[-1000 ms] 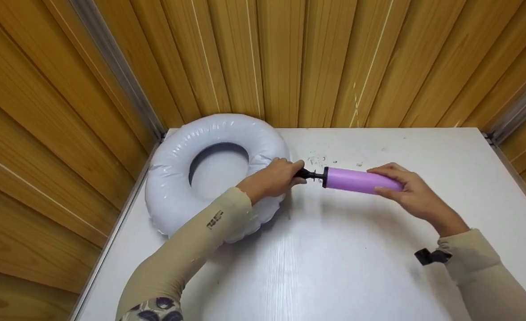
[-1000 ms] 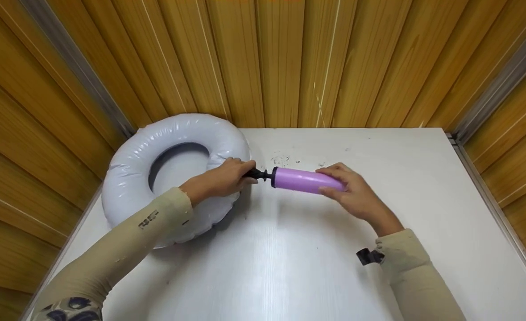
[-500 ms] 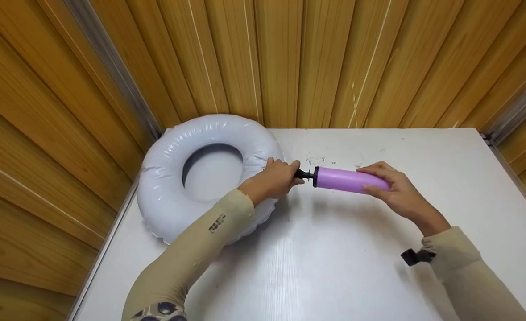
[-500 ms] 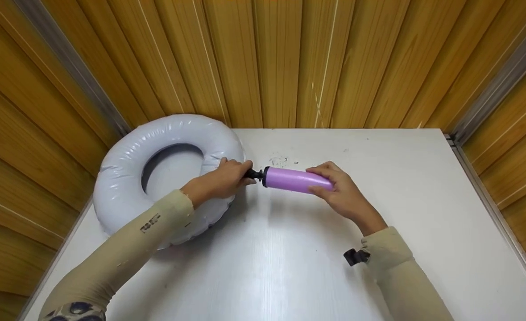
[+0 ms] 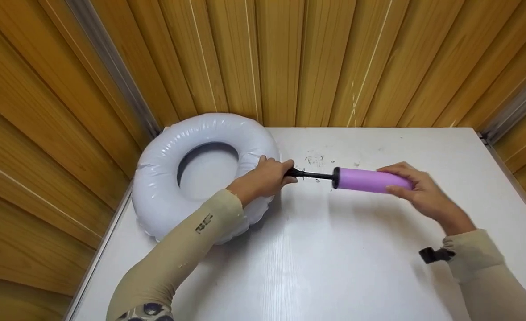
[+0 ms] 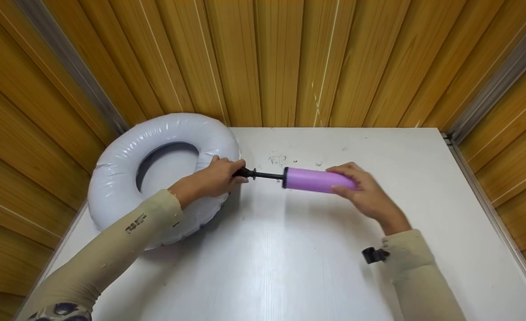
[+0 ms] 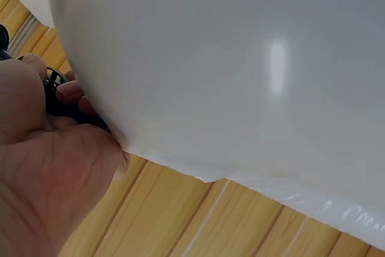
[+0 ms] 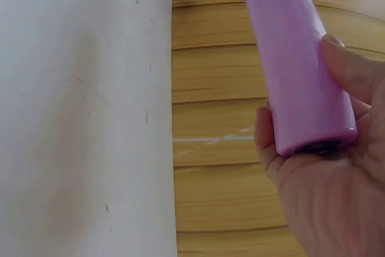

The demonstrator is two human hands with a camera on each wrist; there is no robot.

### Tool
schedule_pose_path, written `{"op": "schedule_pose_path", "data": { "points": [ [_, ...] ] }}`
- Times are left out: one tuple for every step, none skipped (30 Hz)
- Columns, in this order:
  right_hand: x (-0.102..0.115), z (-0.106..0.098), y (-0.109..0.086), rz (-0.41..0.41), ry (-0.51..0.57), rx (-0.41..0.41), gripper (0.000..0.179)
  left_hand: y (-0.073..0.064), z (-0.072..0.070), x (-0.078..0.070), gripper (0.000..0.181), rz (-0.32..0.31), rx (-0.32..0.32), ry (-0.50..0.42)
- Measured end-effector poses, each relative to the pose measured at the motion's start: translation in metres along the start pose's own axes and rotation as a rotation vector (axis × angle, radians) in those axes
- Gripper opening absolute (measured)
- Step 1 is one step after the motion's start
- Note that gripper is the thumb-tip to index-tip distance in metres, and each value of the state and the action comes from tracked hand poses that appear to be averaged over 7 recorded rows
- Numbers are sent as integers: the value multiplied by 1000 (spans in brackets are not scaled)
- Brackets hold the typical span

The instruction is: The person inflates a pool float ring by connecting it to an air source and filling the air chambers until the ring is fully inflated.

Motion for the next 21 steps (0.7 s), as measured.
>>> {"op": "schedule_pose_path", "data": {
  "points": [
    [3,8,4,-6,-4,9,37,1,0,-1,33,-3,2,16],
    [6,17,8,-11,-6,20,37,1,1,-2,33,1,5,29],
    [8,26,11,-16,-10,33,38,2,2,-3,34,11,12,39],
    [10,34,14,-18,-7,42,38,3,2,-3,34,18,13,53],
    [12,39,16,-18,1,44,39,4,2,-4,35,17,11,56],
    [12,41,17,-15,10,41,39,5,2,-4,35,19,7,57],
    [12,41,17,-10,25,37,40,6,1,-4,36,22,5,46],
    [9,38,16,-9,38,31,40,6,1,-4,37,28,5,38],
    [7,34,15,-13,45,30,40,6,1,-3,37,32,6,25],
    [3,29,14,-17,52,33,40,5,0,-3,37,32,5,11],
    [0,22,11,-20,52,33,40,5,0,-2,36,35,5,-9],
    [-4,15,8,-21,51,32,40,5,0,-2,36,35,8,-22],
    [-7,9,5,-23,47,30,40,5,0,-1,36,32,11,-32],
    [-10,3,2,-23,39,26,40,4,0,-1,36,28,16,-38],
    [-11,-2,-1,-20,28,19,41,4,1,-1,35,18,18,-52],
    [-11,-7,-3,-17,12,12,41,3,2,-1,34,6,16,-60],
    [-11,-9,-4,-19,-2,6,41,3,3,-1,34,-2,16,-62],
    [-9,-8,-4,-24,-13,5,40,3,4,-2,34,-8,16,-54],
    [-5,-5,-2,-29,-19,8,40,3,6,-3,33,-13,14,-48],
    [-1,0,1,-33,-17,8,40,3,7,-5,33,-15,9,-41],
    [4,6,4,-40,-14,8,40,3,9,-7,33,-11,4,-33]
  ]
}}
Point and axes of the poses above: each hand's wrist, its own y-axis towards the middle knuckle, its own z-axis out of the palm, x = y × z, the point moved 1 cm from there along y, towards the middle knuckle
